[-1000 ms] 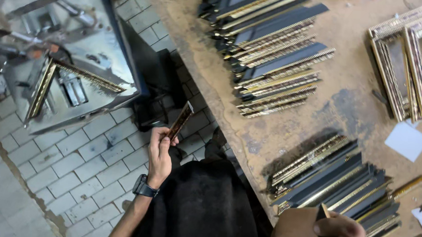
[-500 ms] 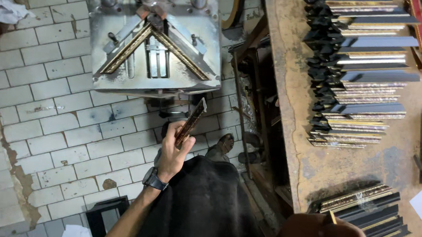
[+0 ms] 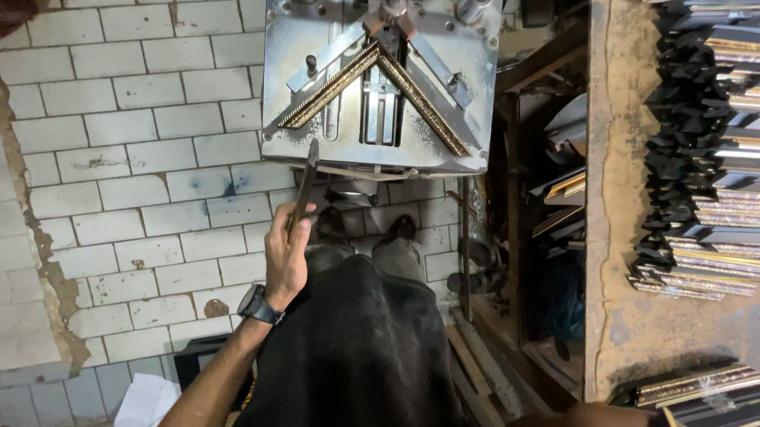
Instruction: The person repeatedly picks up pre-cut gold frame pieces from a table, places them into a corner-joining machine, and secures the corners to form complete frames. Finished frames are stacked on the table.
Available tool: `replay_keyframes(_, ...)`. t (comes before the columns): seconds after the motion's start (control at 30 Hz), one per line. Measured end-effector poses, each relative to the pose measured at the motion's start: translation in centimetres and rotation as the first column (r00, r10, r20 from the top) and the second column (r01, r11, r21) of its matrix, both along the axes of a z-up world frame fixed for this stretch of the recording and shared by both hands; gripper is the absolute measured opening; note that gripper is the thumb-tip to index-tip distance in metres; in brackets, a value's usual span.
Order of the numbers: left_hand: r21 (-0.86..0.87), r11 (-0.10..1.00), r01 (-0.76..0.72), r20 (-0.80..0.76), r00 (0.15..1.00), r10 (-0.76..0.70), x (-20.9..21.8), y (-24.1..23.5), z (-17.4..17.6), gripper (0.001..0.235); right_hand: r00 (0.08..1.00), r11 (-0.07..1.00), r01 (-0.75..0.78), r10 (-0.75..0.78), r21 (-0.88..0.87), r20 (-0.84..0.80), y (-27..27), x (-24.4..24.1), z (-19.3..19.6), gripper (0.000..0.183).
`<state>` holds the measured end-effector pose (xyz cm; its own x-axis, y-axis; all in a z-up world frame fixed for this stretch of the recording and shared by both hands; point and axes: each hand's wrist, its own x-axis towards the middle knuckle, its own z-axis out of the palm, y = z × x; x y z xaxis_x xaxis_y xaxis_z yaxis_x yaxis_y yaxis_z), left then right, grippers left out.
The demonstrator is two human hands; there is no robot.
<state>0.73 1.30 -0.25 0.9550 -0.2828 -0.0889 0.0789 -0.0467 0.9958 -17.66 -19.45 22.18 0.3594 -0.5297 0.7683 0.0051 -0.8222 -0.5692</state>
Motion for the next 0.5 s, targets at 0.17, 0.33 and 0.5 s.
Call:
replay_keyframes(0.17,-0.007,0.999,0.049,0.006,0.999,-0.049,0.5,-1.2,0.3,0.037,0.999,0.999,0.025,-0.025,-0.023,-0.022,1.3,0.3,0.2,0.025)
replay_keyframes(0.33,0.02,0.996,0.083,-0.006,0.997,-0.082,0.2,-0.9,0.2,0.039,0.999,0.999,0.012,-0.013,-0.039,-0.036,2.0,1.7,0.3,0.024)
replay_keyframes(0.5,-0.029,0.997,0.071,-0.066,0.995,-0.073,0.1,0.1,-0.4,0.036,0.998,0.998,0.016,-0.02,-0.064,-0.053,2.1,1.2,0.2,0.023)
